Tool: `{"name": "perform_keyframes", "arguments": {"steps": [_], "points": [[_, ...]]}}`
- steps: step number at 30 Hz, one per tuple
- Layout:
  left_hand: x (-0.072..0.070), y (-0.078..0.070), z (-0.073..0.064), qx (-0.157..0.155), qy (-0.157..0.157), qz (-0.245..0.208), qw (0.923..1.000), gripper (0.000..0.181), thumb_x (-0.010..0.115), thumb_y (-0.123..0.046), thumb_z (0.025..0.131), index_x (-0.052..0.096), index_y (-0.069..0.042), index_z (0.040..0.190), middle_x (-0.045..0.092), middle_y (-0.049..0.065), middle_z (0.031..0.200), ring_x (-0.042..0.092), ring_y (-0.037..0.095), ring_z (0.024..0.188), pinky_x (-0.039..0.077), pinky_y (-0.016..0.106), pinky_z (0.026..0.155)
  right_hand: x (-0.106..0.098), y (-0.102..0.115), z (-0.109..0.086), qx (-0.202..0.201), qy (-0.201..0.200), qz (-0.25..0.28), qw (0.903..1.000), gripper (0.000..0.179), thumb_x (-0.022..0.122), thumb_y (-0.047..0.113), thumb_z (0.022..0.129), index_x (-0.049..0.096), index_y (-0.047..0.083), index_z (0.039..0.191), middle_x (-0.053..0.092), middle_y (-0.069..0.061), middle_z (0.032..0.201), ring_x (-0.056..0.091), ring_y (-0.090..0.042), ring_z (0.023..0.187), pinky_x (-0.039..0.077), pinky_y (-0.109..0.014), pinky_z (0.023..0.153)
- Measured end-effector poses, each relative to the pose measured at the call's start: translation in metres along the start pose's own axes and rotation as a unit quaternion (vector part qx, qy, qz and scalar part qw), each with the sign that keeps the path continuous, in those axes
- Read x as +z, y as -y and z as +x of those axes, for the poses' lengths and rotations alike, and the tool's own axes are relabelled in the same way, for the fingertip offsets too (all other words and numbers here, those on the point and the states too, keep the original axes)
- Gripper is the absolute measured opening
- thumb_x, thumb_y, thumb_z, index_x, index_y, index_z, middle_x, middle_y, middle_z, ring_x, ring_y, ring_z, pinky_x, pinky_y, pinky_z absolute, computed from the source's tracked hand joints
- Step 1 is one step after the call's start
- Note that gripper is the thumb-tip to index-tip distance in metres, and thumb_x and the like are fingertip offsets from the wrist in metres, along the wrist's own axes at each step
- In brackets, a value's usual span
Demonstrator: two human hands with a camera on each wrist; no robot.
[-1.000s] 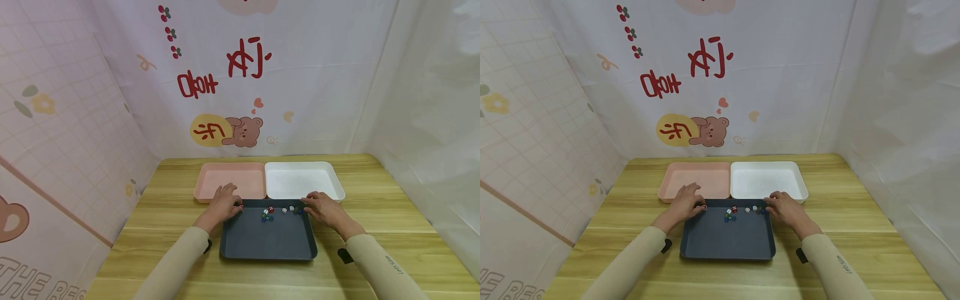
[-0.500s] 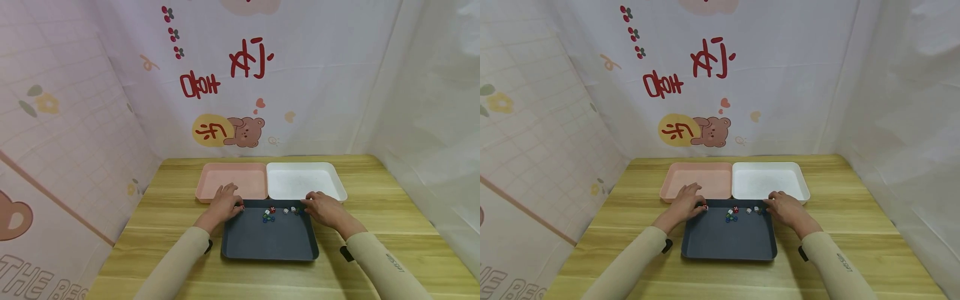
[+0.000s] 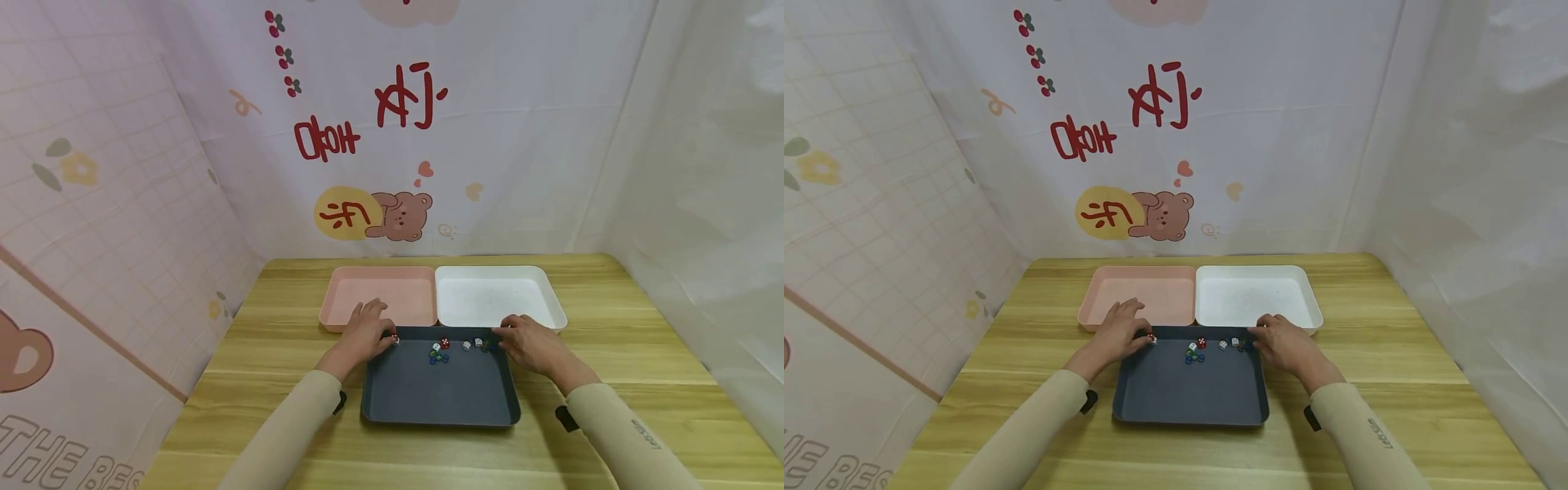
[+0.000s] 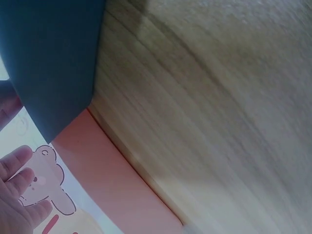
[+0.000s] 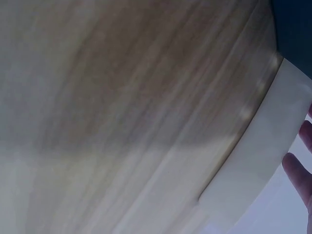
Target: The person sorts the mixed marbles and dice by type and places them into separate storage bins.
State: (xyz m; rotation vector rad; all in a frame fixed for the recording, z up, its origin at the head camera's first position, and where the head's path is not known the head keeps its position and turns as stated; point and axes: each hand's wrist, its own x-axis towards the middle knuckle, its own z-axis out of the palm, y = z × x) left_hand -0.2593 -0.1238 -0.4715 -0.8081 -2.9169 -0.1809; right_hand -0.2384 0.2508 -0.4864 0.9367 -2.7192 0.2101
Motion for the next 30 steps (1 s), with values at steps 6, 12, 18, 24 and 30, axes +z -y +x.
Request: {"name": "perform_keyframes", "arguments": {"steps": [6, 12, 18, 24, 30], "points": [[-0.002, 0.001, 0.0, -0.001, 0.001, -0.009, 1.0, 0.012, 0.072, -0.033, 0.092, 0.076, -0.022, 0.097, 0.051, 0.014, 0.14, 0.034, 0.033, 0.141, 0.024, 0.06, 0.113, 0.001, 0.001, -0.003, 0.01, -0.001, -0.009, 0.9999, 0.029, 0.072, 0.016, 0.09, 0.073, 0.007, 0.118, 0.064, -0.01, 0.111, 0.062, -0.032, 0.101, 0.054, -0.046, 0.076], [-0.004, 0.004, 0.002, 0.001, -0.012, -0.027, 0.9996, 0.011, 0.074, -0.03, 0.091, 0.076, -0.02, 0.097, 0.052, 0.017, 0.139, 0.035, 0.035, 0.14, 0.024, 0.061, 0.113, 0.003, 0.001, -0.003, 0.014, -0.005, -0.014, 0.9998, 0.029, 0.072, 0.017, 0.09, 0.073, 0.008, 0.118, 0.064, -0.01, 0.111, 0.062, -0.033, 0.101, 0.055, -0.046, 0.076], [-0.009, 0.008, 0.005, -0.014, -0.019, -0.041, 0.9989, 0.012, 0.074, -0.031, 0.091, 0.076, -0.02, 0.095, 0.051, 0.017, 0.14, 0.034, 0.036, 0.14, 0.023, 0.059, 0.114, 0.006, -0.001, -0.003, 0.013, -0.014, -0.016, 0.9997, 0.029, 0.073, 0.017, 0.09, 0.074, 0.009, 0.117, 0.064, -0.01, 0.111, 0.062, -0.034, 0.101, 0.055, -0.046, 0.075], [-0.013, 0.012, 0.01, -0.023, -0.011, -0.057, 0.998, 0.011, 0.074, -0.03, 0.091, 0.076, -0.019, 0.095, 0.05, 0.017, 0.14, 0.033, 0.036, 0.141, 0.023, 0.058, 0.114, 0.007, -0.001, -0.003, 0.012, -0.019, -0.017, 0.9996, 0.029, 0.072, 0.018, 0.09, 0.074, 0.009, 0.117, 0.064, -0.01, 0.111, 0.063, -0.033, 0.101, 0.055, -0.046, 0.076], [-0.014, 0.016, 0.02, -0.035, -0.006, -0.051, 0.9981, 0.009, 0.074, -0.028, 0.091, 0.076, -0.02, 0.095, 0.05, 0.016, 0.14, 0.035, 0.034, 0.14, 0.024, 0.056, 0.114, 0.007, -0.002, -0.004, 0.011, -0.018, -0.018, 0.9996, 0.029, 0.073, 0.018, 0.09, 0.073, 0.01, 0.118, 0.065, -0.01, 0.111, 0.063, -0.033, 0.1, 0.055, -0.045, 0.077]]}}
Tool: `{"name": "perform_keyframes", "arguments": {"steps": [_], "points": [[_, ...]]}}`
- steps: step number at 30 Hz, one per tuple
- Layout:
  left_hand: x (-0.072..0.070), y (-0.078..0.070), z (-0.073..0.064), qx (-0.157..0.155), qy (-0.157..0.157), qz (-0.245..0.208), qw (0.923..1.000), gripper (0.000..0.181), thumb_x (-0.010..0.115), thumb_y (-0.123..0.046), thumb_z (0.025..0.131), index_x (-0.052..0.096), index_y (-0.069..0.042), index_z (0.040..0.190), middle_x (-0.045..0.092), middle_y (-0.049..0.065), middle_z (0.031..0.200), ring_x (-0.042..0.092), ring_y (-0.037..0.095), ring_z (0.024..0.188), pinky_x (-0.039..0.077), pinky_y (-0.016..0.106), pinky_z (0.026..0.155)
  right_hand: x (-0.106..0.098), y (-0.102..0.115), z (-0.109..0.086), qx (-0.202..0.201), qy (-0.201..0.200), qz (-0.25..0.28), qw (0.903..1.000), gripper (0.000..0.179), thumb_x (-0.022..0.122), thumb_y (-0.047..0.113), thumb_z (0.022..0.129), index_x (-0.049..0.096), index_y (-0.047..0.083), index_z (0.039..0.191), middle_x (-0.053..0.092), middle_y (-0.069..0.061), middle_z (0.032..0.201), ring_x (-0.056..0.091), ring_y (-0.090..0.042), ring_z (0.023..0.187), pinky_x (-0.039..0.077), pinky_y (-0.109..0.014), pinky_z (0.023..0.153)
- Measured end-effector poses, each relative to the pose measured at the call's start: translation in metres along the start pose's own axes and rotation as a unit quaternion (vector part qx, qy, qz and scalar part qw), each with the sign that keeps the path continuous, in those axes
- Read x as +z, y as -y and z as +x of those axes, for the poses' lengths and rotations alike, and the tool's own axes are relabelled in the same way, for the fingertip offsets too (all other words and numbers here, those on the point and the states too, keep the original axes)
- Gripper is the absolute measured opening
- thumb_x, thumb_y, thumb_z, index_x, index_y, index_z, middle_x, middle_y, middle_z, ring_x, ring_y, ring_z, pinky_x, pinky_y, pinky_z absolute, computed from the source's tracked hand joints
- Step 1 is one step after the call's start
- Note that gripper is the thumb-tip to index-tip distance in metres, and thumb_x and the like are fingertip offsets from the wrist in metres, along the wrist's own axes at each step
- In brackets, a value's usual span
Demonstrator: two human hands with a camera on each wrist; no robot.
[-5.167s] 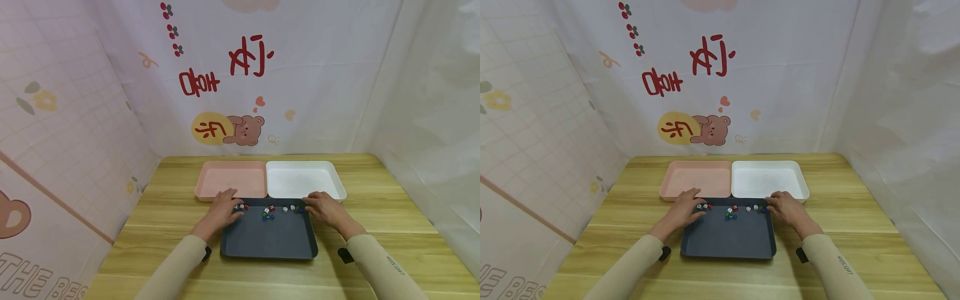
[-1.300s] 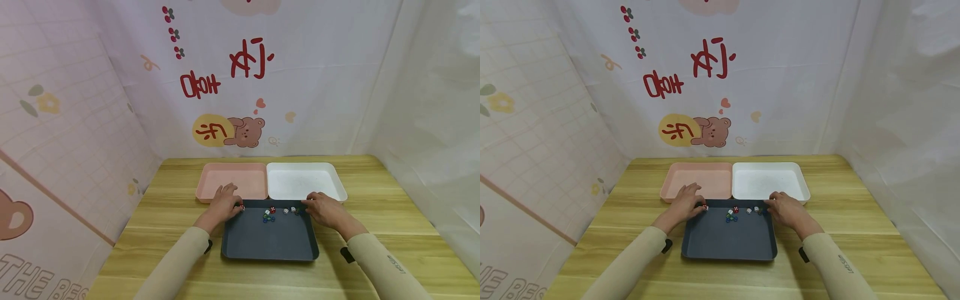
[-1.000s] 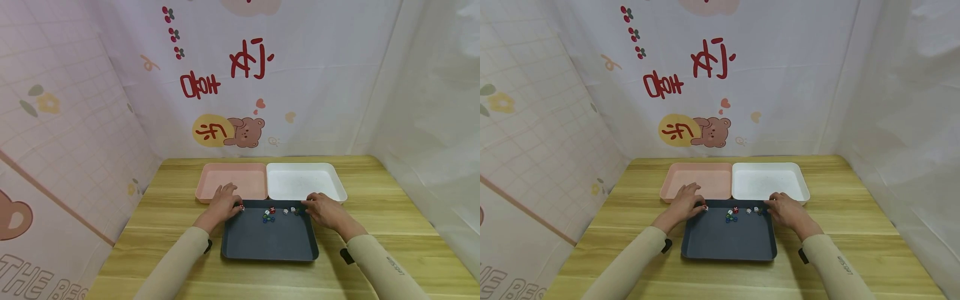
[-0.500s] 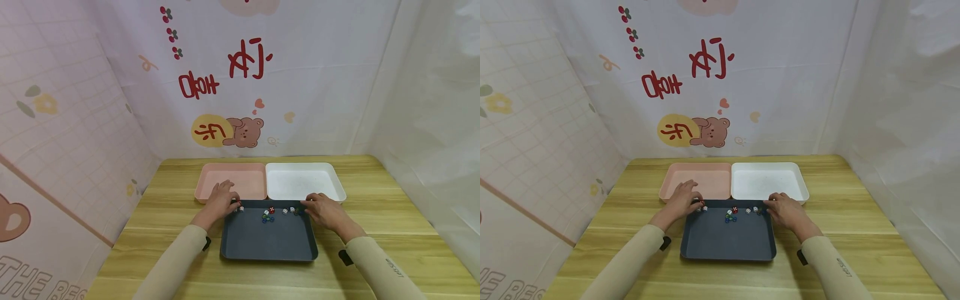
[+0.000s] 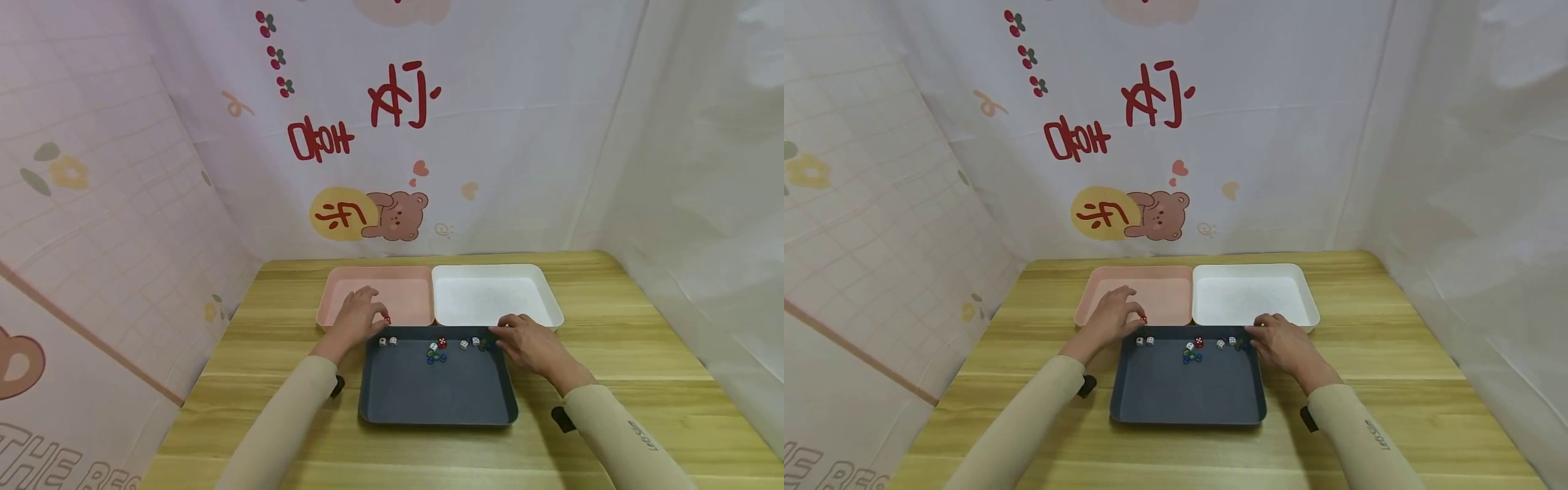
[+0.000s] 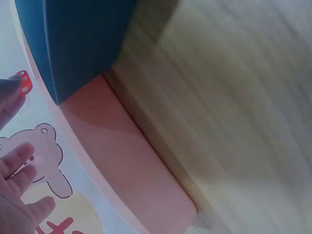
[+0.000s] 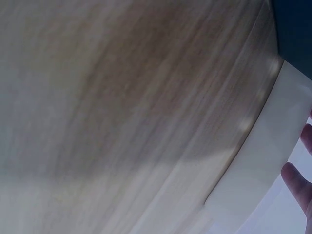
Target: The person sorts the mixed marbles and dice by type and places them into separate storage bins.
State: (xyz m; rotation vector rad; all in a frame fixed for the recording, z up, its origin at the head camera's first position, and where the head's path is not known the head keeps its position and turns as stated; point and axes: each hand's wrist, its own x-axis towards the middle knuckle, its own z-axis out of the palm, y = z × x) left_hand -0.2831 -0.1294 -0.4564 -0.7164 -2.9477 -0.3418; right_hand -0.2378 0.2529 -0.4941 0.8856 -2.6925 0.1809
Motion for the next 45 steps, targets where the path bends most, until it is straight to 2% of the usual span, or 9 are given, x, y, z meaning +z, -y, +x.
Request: {"name": "perform_keyframes", "arguments": {"steps": [10, 18, 27, 34, 40, 45], "points": [[-0.006, 0.013, 0.015, -0.012, 0.009, 0.006, 0.9999, 0.008, 0.073, -0.027, 0.092, 0.076, -0.019, 0.093, 0.05, 0.017, 0.141, 0.037, 0.033, 0.137, 0.027, 0.055, 0.112, -0.001, 0.0, 0.0, -0.004, -0.01, 0.002, 0.9999, 0.029, 0.073, 0.017, 0.089, 0.074, 0.011, 0.117, 0.064, -0.009, 0.11, 0.063, -0.032, 0.098, 0.055, -0.044, 0.072], [-0.009, 0.018, 0.023, -0.034, 0.035, -0.002, 0.9988, 0.01, 0.07, -0.027, 0.094, 0.076, -0.02, 0.096, 0.046, 0.016, 0.145, 0.034, 0.031, 0.139, 0.025, 0.053, 0.114, 0.002, -0.001, 0.0, 0.005, -0.003, -0.001, 1.0, 0.029, 0.073, 0.019, 0.09, 0.074, 0.012, 0.118, 0.064, -0.008, 0.111, 0.062, -0.031, 0.099, 0.055, -0.045, 0.074], [0.001, 0.029, 0.033, -0.063, 0.043, -0.014, 0.997, 0.008, 0.069, -0.025, 0.094, 0.076, -0.02, 0.096, 0.045, 0.014, 0.146, 0.034, 0.03, 0.139, 0.024, 0.05, 0.115, 0.0, -0.001, 0.0, 0.002, -0.005, -0.001, 1.0, 0.029, 0.073, 0.018, 0.089, 0.074, 0.011, 0.117, 0.065, -0.009, 0.111, 0.062, -0.031, 0.099, 0.055, -0.045, 0.072], [0.009, 0.039, 0.037, -0.073, 0.048, -0.011, 0.9961, 0.007, 0.069, -0.024, 0.095, 0.076, -0.022, 0.097, 0.045, 0.014, 0.148, 0.034, 0.029, 0.14, 0.025, 0.05, 0.115, -0.001, 0.0, 0.0, 0.005, 0.001, -0.003, 1.0, 0.03, 0.072, 0.019, 0.09, 0.073, 0.011, 0.118, 0.064, -0.009, 0.112, 0.062, -0.031, 0.101, 0.055, -0.044, 0.072], [0.017, 0.041, 0.039, -0.084, 0.061, -0.03, 0.9941, 0.008, 0.067, -0.02, 0.095, 0.076, -0.02, 0.096, 0.045, 0.015, 0.147, 0.036, 0.033, 0.138, 0.026, 0.051, 0.114, 0.0, 0.001, 0.0, 0.008, 0.006, -0.001, 0.9999, 0.03, 0.072, 0.02, 0.09, 0.073, 0.011, 0.119, 0.064, -0.008, 0.113, 0.062, -0.03, 0.1, 0.056, -0.043, 0.07], [0.021, 0.039, 0.042, -0.08, 0.063, -0.02, 0.9946, 0.011, 0.066, -0.021, 0.096, 0.075, -0.018, 0.101, 0.046, 0.017, 0.145, 0.035, 0.033, 0.138, 0.027, 0.053, 0.113, -0.001, 0.001, 0.0, 0.011, 0.009, 0.001, 0.9999, 0.03, 0.072, 0.02, 0.091, 0.073, 0.011, 0.119, 0.064, -0.008, 0.113, 0.062, -0.03, 0.101, 0.056, -0.044, 0.07]]}}
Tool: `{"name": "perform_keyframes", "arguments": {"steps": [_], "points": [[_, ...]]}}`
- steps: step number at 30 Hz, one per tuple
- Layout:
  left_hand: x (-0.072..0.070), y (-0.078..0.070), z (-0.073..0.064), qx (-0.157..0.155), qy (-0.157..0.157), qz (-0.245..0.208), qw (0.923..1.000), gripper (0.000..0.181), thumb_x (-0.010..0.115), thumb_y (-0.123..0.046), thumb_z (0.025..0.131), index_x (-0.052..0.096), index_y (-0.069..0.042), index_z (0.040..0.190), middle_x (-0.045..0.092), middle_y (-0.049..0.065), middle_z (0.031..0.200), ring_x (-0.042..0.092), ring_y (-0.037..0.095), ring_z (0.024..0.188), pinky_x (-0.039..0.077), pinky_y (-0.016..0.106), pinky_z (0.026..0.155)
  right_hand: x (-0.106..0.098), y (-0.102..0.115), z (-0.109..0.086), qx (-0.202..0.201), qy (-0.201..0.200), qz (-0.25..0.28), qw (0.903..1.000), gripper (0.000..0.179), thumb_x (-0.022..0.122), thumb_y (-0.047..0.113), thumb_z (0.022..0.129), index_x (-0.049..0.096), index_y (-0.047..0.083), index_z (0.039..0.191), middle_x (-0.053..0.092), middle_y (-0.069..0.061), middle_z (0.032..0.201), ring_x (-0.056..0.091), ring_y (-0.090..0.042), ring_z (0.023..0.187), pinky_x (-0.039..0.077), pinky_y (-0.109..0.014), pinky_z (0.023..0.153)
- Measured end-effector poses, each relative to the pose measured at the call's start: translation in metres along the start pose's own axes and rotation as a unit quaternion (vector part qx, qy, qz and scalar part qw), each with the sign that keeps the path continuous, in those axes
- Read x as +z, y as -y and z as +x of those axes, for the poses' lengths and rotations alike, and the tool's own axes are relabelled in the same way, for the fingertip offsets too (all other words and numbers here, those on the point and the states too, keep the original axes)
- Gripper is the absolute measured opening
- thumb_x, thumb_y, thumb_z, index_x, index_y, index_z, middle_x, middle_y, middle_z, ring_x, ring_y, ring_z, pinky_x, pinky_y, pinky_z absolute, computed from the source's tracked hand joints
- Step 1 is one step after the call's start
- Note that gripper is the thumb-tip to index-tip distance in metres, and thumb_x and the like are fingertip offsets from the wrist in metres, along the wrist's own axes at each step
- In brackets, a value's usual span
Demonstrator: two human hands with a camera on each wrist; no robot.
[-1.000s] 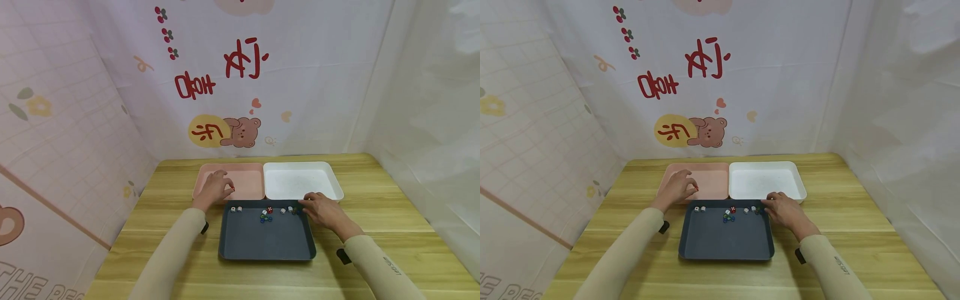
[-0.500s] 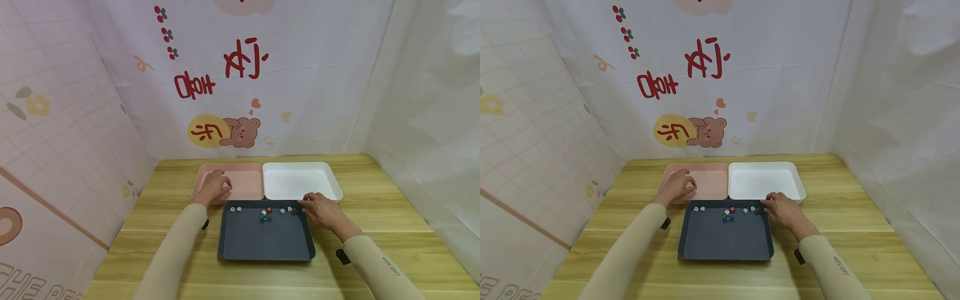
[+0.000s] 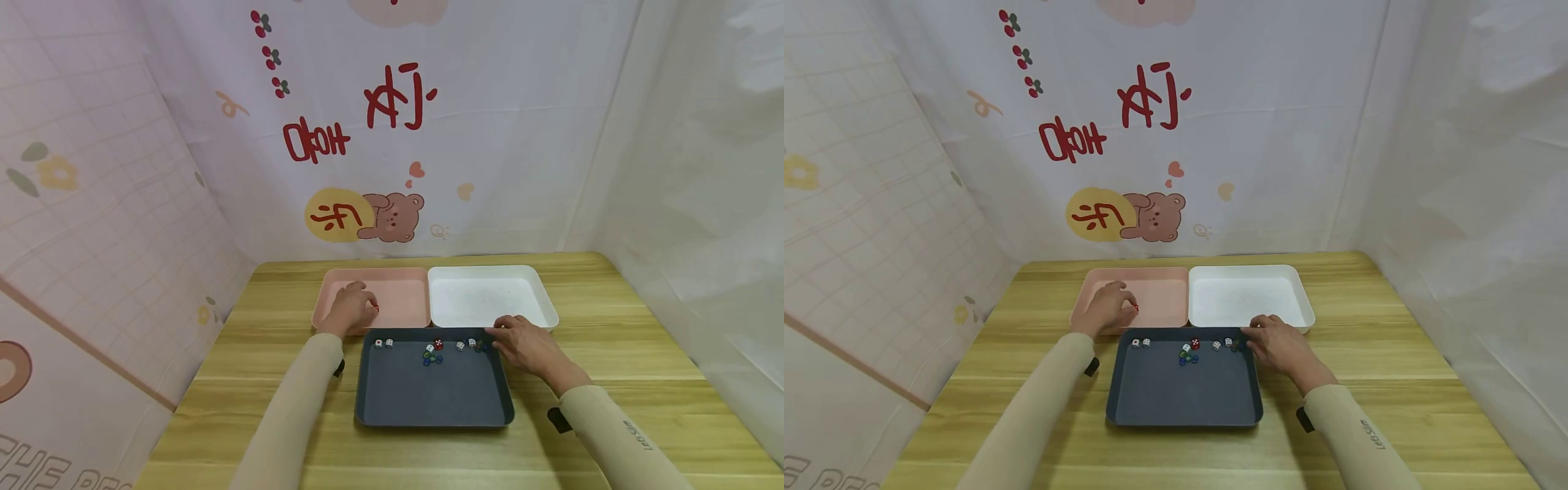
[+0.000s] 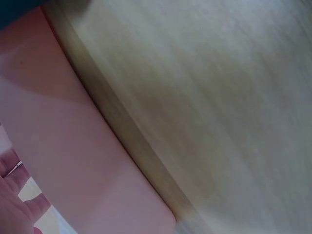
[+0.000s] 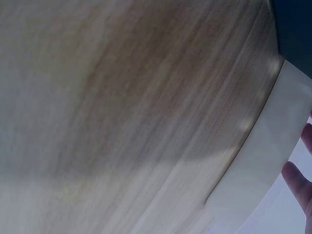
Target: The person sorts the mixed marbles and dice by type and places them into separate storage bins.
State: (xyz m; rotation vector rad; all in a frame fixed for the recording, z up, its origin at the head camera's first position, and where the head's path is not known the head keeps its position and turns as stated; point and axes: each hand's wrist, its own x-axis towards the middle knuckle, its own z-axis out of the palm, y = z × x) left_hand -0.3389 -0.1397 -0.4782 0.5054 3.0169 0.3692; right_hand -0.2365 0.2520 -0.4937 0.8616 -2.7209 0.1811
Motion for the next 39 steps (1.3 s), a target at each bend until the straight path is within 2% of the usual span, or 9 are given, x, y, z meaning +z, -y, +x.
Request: {"name": "perform_keyframes", "arguments": {"steps": [4, 9, 21, 32, 39], "points": [[-0.001, -0.001, 0.0, -0.004, -0.006, 0.003, 1.0, 0.016, 0.066, -0.025, 0.097, 0.074, -0.017, 0.108, 0.046, 0.016, 0.144, 0.037, 0.033, 0.137, 0.028, 0.052, 0.113, -0.001, 0.0, 0.0, 0.0, 0.0, -0.001, 1.0, 0.03, 0.073, 0.019, 0.09, 0.073, 0.011, 0.119, 0.064, -0.008, 0.113, 0.062, -0.03, 0.101, 0.056, -0.044, 0.07], [-0.004, -0.001, -0.003, 0.012, -0.023, 0.01, 0.9996, 0.018, 0.069, -0.028, 0.095, 0.074, -0.016, 0.108, 0.049, 0.017, 0.141, 0.041, 0.034, 0.134, 0.032, 0.052, 0.11, -0.003, 0.0, 0.001, 0.0, 0.001, -0.001, 1.0, 0.03, 0.072, 0.019, 0.091, 0.073, 0.011, 0.119, 0.064, -0.008, 0.113, 0.062, -0.031, 0.102, 0.056, -0.044, 0.071], [-0.012, -0.001, -0.014, 0.013, -0.035, -0.013, 0.9992, 0.021, 0.068, -0.027, 0.096, 0.073, -0.015, 0.112, 0.045, 0.015, 0.145, 0.037, 0.032, 0.137, 0.027, 0.05, 0.115, 0.0, 0.0, -0.001, 0.002, -0.001, 0.001, 1.0, 0.03, 0.072, 0.019, 0.091, 0.073, 0.011, 0.12, 0.064, -0.008, 0.114, 0.062, -0.031, 0.102, 0.055, -0.044, 0.071], [-0.016, -0.006, -0.027, 0.055, -0.062, -0.019, 0.9963, 0.018, 0.071, -0.025, 0.093, 0.075, -0.013, 0.107, 0.047, 0.018, 0.143, 0.04, 0.034, 0.135, 0.028, 0.052, 0.113, -0.002, 0.002, -0.002, -0.006, -0.013, -0.002, 0.9999, 0.03, 0.074, 0.017, 0.089, 0.074, 0.01, 0.118, 0.065, -0.008, 0.111, 0.062, -0.031, 0.1, 0.055, -0.044, 0.073], [-0.018, -0.011, -0.038, 0.066, -0.067, -0.026, 0.9952, 0.016, 0.074, -0.025, 0.091, 0.076, -0.014, 0.102, 0.048, 0.016, 0.143, 0.04, 0.034, 0.135, 0.027, 0.049, 0.115, -0.001, 0.002, -0.002, -0.01, -0.019, 0.004, 0.9998, 0.029, 0.074, 0.013, 0.087, 0.074, 0.01, 0.116, 0.065, -0.009, 0.11, 0.062, -0.032, 0.099, 0.055, -0.046, 0.074]]}}
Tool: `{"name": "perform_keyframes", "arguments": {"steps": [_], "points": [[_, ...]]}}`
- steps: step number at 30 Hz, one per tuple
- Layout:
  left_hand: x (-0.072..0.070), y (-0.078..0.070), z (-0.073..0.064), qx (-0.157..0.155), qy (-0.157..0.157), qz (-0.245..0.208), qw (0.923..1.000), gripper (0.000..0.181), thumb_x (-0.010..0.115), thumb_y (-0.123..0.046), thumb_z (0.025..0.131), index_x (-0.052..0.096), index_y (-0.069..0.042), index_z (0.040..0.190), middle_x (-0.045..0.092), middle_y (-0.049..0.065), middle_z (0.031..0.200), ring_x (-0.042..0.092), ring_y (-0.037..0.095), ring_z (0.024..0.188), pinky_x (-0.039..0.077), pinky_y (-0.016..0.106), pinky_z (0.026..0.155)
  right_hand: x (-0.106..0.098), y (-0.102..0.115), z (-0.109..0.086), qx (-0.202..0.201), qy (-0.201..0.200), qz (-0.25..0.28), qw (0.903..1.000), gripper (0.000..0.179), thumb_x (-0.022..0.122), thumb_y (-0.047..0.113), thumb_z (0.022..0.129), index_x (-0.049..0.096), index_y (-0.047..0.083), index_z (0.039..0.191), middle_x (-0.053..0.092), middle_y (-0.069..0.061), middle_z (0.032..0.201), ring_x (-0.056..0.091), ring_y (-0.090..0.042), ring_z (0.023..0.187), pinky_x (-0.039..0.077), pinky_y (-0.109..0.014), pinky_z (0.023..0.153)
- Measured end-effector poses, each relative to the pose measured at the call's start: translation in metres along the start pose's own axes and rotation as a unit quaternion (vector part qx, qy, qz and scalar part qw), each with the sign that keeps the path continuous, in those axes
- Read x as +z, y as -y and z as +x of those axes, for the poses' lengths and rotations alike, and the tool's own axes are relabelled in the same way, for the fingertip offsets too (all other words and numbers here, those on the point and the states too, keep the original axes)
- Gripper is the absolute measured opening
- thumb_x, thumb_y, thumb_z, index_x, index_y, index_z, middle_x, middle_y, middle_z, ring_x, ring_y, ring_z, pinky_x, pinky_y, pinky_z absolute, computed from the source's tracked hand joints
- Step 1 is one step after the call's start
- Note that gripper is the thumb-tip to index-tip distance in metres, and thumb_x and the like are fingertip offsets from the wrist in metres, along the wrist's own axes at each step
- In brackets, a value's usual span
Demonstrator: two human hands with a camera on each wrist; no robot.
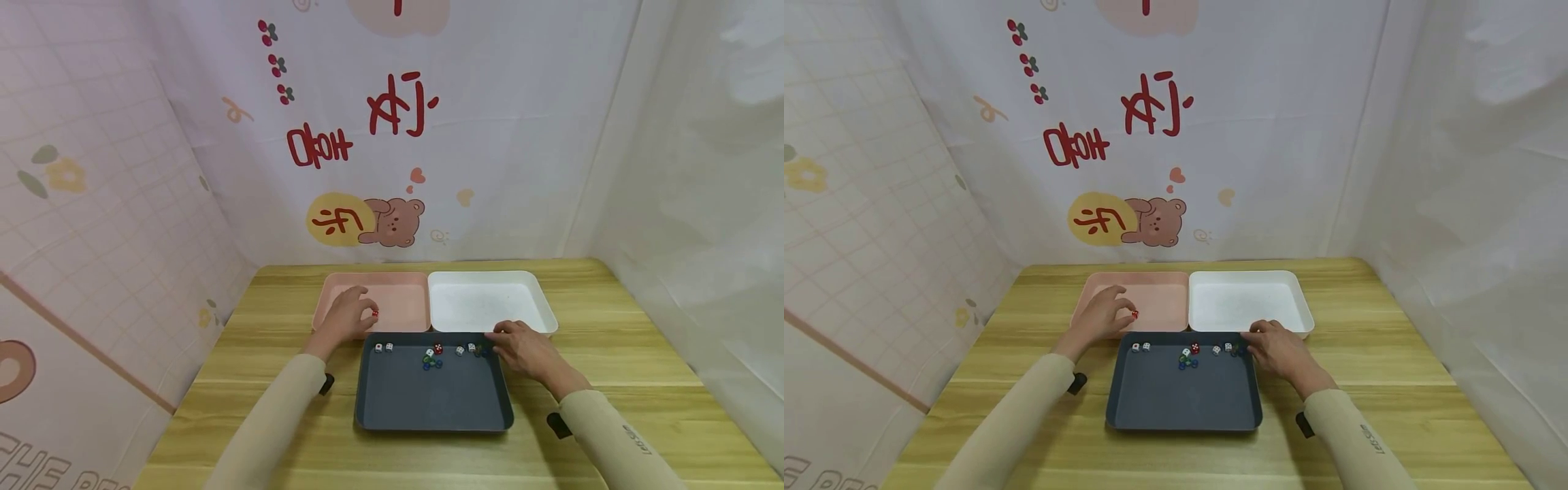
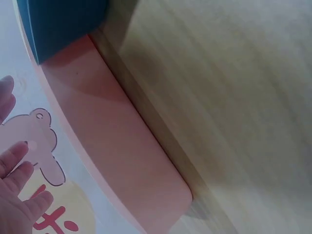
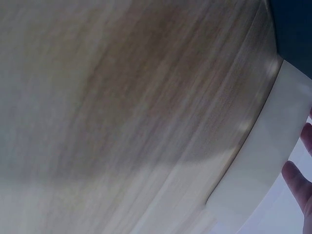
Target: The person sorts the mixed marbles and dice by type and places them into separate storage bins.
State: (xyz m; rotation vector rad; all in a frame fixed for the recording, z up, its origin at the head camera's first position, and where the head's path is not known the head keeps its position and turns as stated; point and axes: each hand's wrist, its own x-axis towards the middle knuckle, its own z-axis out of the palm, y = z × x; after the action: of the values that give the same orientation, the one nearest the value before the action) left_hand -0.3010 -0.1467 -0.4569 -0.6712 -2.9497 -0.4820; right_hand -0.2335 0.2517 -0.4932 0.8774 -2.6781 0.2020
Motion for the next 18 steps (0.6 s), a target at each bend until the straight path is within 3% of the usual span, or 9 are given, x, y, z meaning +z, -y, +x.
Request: {"name": "perform_keyframes", "arguments": {"steps": [6, 18], "points": [[0.0, -0.004, -0.011, 0.016, -0.006, 0.004, 0.9998, 0.021, 0.075, -0.028, 0.09, 0.076, -0.014, 0.105, 0.048, 0.016, 0.143, 0.041, 0.035, 0.135, 0.028, 0.05, 0.114, 0.001, -0.002, -0.001, 0.015, 0.019, 0.007, 0.9997, 0.03, 0.071, 0.015, 0.09, 0.073, 0.01, 0.119, 0.064, -0.008, 0.112, 0.061, -0.032, 0.103, 0.055, -0.046, 0.077], [0.004, -0.012, -0.033, 0.082, -0.055, 0.001, 0.9951, 0.02, 0.078, -0.023, 0.087, 0.075, -0.01, 0.101, 0.052, 0.021, 0.134, 0.044, 0.041, 0.13, 0.032, 0.054, 0.11, 0.002, -0.002, 0.0, 0.013, 0.019, 0.008, 0.9997, 0.03, 0.072, 0.016, 0.09, 0.073, 0.01, 0.119, 0.064, -0.009, 0.113, 0.061, -0.032, 0.103, 0.055, -0.046, 0.078]]}}
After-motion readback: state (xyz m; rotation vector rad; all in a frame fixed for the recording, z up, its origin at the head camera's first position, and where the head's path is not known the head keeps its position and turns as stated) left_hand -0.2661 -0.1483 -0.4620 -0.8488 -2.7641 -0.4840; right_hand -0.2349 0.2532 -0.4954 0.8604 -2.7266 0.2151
